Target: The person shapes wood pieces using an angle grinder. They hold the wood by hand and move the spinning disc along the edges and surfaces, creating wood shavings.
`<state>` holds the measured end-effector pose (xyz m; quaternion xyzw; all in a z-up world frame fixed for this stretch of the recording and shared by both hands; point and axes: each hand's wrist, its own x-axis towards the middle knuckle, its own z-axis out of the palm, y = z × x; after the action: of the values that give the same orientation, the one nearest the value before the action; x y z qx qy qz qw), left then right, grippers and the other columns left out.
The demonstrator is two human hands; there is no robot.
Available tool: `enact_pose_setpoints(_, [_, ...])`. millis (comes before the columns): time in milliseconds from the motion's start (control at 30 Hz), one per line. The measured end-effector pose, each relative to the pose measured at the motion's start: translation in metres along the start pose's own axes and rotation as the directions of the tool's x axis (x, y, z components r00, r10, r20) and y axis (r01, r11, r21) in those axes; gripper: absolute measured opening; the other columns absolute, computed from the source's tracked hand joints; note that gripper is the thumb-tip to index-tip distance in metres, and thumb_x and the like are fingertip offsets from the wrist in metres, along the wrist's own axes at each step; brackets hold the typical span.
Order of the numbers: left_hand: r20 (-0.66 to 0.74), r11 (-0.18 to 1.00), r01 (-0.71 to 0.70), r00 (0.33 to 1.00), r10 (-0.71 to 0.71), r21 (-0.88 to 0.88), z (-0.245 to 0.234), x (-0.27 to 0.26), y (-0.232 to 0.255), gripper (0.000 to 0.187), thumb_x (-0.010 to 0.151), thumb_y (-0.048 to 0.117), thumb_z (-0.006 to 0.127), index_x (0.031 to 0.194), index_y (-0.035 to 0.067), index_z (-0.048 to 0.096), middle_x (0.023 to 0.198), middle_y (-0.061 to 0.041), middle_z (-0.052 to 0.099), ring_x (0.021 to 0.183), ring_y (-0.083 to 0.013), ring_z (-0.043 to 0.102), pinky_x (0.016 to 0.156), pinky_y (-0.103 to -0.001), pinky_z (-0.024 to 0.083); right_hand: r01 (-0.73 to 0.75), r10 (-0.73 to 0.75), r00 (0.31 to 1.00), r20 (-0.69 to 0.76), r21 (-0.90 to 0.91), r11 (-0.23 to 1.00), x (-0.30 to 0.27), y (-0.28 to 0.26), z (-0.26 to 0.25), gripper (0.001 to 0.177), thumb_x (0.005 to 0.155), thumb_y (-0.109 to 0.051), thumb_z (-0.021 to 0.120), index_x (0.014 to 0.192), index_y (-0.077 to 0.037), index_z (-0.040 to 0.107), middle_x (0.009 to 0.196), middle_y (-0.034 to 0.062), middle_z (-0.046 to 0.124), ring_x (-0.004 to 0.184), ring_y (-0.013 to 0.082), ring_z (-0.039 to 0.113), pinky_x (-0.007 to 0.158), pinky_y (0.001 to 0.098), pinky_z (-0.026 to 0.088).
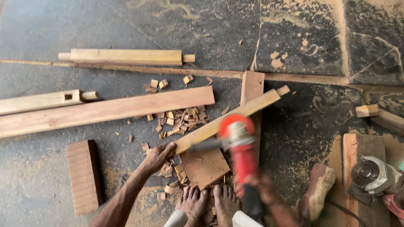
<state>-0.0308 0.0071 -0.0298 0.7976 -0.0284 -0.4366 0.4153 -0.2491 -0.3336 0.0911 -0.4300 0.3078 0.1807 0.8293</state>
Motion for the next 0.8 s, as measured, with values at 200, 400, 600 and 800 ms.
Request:
enact_pose_setpoints(200, [0.046,0.997,0.070,0.996,-0.071,0.014,-0.009,0.021,-0.009,0.077,0.098,0.067,0.039,0.112,0.000,0.075,0.082,-0.013,0.077,0.074,-0.0190,0.075,0.071,-0.039,0.063,-0.046,0.046,0.990,0.130,-0.003,0.999,0.000,0.023,0.034,0.078,0.068,-0.036,0.088,0.123,0.007,0.055,0.086,0.0160,0.070,0.071,0.0226,0.070,0.068,0.0403,0.065])
enact_pose_setpoints(400, [0.137,0.988,0.081,0.989,-0.063,-0.129,-0.014,0.028,-0.014,0.078,0.096,0.066,0.041,0.107,-0.004,0.073,0.081,-0.014,0.075,0.064,-0.0194,0.073,0.061,-0.035,0.067,0.185,-0.190,0.979,-0.068,-0.077,0.980,0.028,-0.015,-0.052,0.082,0.069,-0.048,0.084,0.117,0.014,0.060,0.084,0.0180,0.072,0.069,0.0247,0.073,0.064,0.0386,0.065])
enact_pose_setpoints(600, [0.169,0.998,-0.067,0.983,0.065,0.007,-0.014,0.017,-0.010,0.067,0.096,0.061,0.048,0.112,0.002,0.074,0.085,-0.014,0.072,0.070,-0.0191,0.069,0.063,-0.037,0.064,0.439,-0.432,0.853,-0.294,-0.044,0.897,0.039,-0.095,-0.131,0.095,0.074,-0.057,0.080,0.139,0.003,0.047,0.105,0.0170,0.065,0.083,0.0245,0.070,0.073,0.0409,0.064])
enact_pose_setpoints(800, [-0.089,0.841,-0.160,0.967,0.239,0.517,-0.042,-0.020,-0.003,0.048,0.091,0.051,0.064,0.120,0.012,0.061,0.102,-0.005,0.069,0.081,-0.0176,0.068,0.067,-0.036,0.065,0.611,-0.589,0.787,-0.184,0.097,0.786,-0.032,-0.065,-0.144,0.077,0.095,-0.047,0.076,0.143,0.005,0.045,0.110,0.0217,0.062,0.092,0.0296,0.063,0.080,0.0457,0.056])
